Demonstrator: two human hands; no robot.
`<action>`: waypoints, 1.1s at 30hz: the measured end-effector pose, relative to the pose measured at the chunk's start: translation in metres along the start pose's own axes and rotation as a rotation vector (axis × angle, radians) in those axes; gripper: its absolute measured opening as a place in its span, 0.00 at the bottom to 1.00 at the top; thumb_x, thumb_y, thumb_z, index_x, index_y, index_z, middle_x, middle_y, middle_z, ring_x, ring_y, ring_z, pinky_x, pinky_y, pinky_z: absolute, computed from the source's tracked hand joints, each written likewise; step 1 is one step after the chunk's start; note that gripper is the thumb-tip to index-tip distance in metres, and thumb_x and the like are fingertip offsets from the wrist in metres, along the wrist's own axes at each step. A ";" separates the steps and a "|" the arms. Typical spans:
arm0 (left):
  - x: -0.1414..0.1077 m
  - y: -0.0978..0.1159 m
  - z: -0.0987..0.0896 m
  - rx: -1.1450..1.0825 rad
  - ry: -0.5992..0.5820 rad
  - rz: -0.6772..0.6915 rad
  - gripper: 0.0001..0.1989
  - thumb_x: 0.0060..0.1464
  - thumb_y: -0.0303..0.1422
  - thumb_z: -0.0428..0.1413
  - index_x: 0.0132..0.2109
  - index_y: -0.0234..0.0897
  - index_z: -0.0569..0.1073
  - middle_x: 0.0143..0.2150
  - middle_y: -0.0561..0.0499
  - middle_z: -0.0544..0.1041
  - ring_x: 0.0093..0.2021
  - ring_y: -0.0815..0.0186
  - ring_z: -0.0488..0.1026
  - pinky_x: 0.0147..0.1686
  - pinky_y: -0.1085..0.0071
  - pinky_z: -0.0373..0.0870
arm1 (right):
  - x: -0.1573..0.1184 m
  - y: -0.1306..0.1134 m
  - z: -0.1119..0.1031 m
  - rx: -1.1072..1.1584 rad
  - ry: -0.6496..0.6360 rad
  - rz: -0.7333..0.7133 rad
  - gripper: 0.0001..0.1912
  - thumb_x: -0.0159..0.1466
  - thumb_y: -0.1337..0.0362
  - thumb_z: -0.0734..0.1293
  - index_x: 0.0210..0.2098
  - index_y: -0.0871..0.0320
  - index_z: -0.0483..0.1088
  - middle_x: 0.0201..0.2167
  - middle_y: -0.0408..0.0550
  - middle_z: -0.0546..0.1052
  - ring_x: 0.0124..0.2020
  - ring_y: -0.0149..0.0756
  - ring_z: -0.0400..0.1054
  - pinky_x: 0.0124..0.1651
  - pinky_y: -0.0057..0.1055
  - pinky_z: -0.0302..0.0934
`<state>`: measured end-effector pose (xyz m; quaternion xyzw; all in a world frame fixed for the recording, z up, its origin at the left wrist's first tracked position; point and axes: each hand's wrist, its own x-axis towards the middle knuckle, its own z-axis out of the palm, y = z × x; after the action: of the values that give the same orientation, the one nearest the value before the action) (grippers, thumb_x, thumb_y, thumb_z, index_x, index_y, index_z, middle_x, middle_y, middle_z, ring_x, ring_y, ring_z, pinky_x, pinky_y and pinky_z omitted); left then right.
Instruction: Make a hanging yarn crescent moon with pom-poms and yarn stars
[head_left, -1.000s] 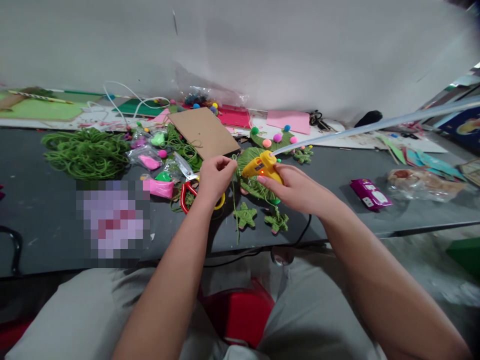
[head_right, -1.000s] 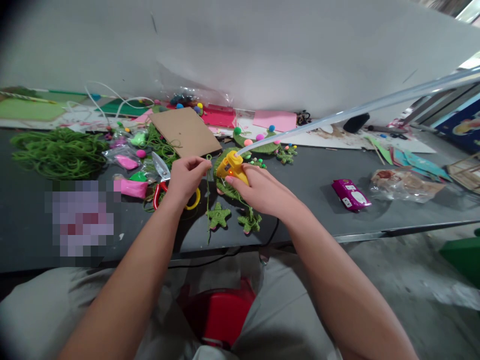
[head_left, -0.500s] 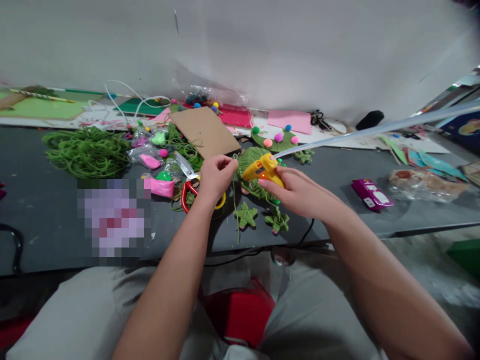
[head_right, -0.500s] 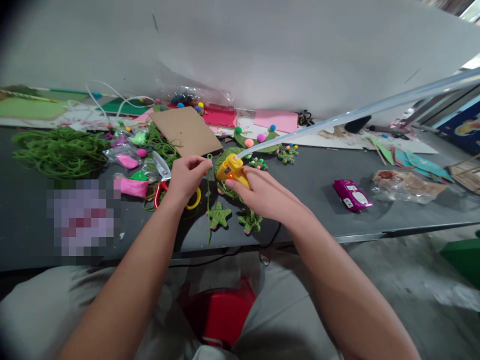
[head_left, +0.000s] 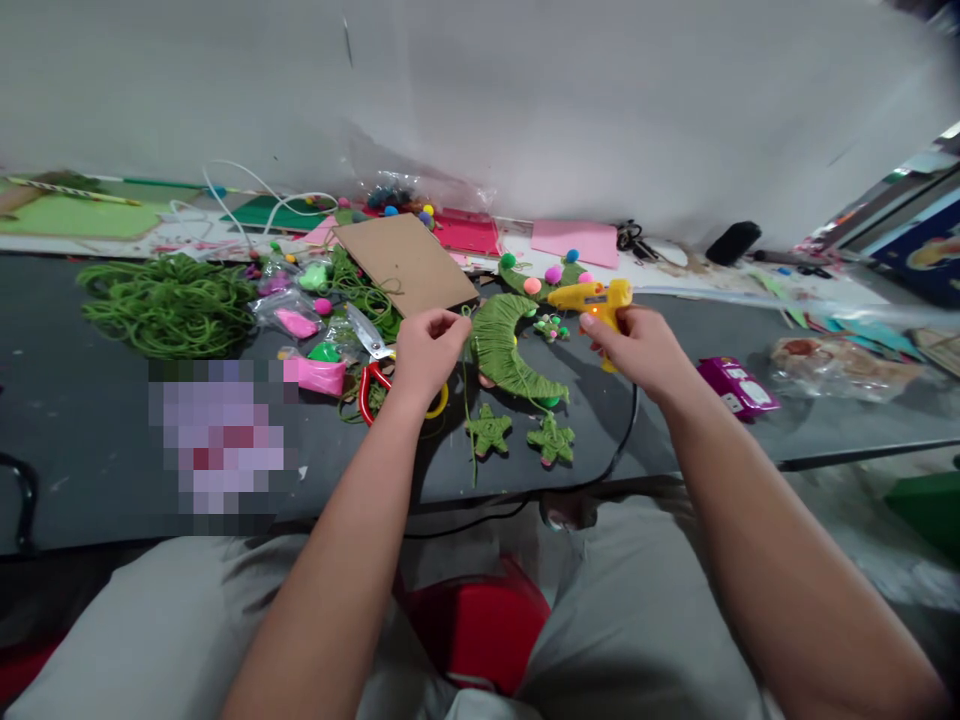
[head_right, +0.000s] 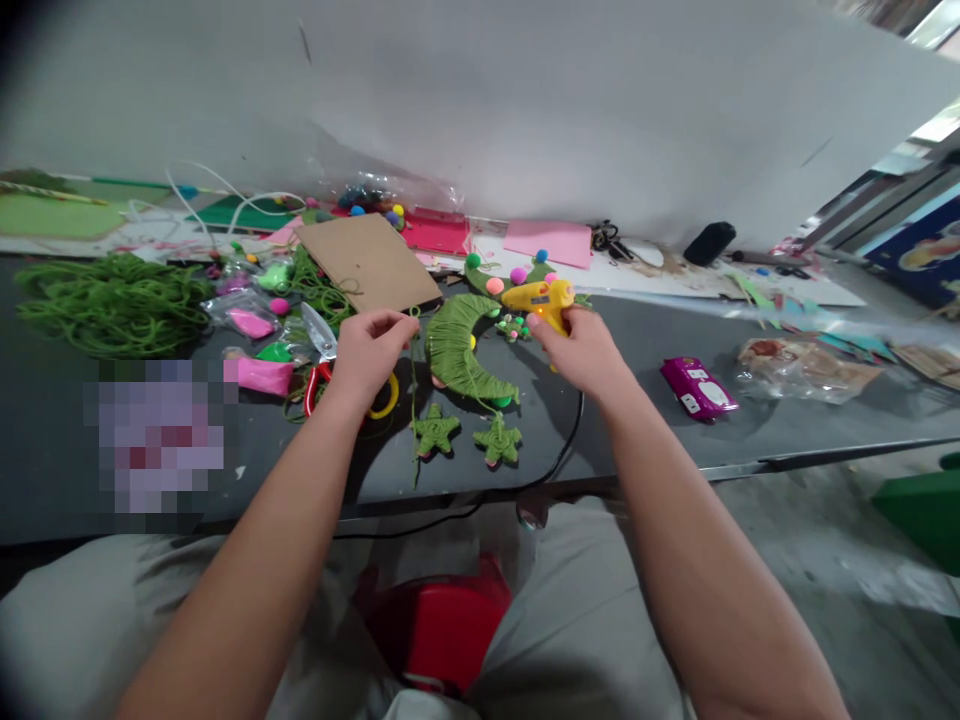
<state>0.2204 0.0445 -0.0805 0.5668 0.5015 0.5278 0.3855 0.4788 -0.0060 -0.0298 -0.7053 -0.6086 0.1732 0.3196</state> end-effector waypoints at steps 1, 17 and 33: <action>0.000 0.000 0.000 -0.002 0.000 0.005 0.08 0.48 0.35 0.60 0.27 0.34 0.77 0.22 0.54 0.72 0.26 0.69 0.66 0.28 0.72 0.61 | 0.005 0.011 0.004 -0.017 0.020 0.008 0.23 0.62 0.45 0.67 0.33 0.61 0.72 0.25 0.49 0.74 0.25 0.36 0.66 0.27 0.32 0.58; 0.000 -0.001 0.000 -0.009 -0.008 0.022 0.08 0.48 0.34 0.61 0.25 0.35 0.76 0.20 0.55 0.70 0.25 0.70 0.65 0.28 0.73 0.60 | 0.019 0.063 0.003 -0.337 -0.026 0.172 0.21 0.61 0.47 0.65 0.32 0.60 0.73 0.27 0.52 0.76 0.33 0.44 0.70 0.39 0.37 0.63; -0.001 -0.001 0.002 0.008 -0.013 0.024 0.08 0.48 0.35 0.61 0.27 0.35 0.77 0.22 0.55 0.72 0.25 0.69 0.66 0.28 0.72 0.62 | -0.012 0.047 -0.015 -0.712 -0.257 0.254 0.37 0.61 0.31 0.55 0.37 0.59 0.71 0.36 0.60 0.78 0.36 0.50 0.73 0.32 0.36 0.57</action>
<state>0.2218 0.0441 -0.0820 0.5776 0.4945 0.5267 0.3801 0.5212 -0.0240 -0.0513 -0.8141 -0.5737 0.0766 -0.0476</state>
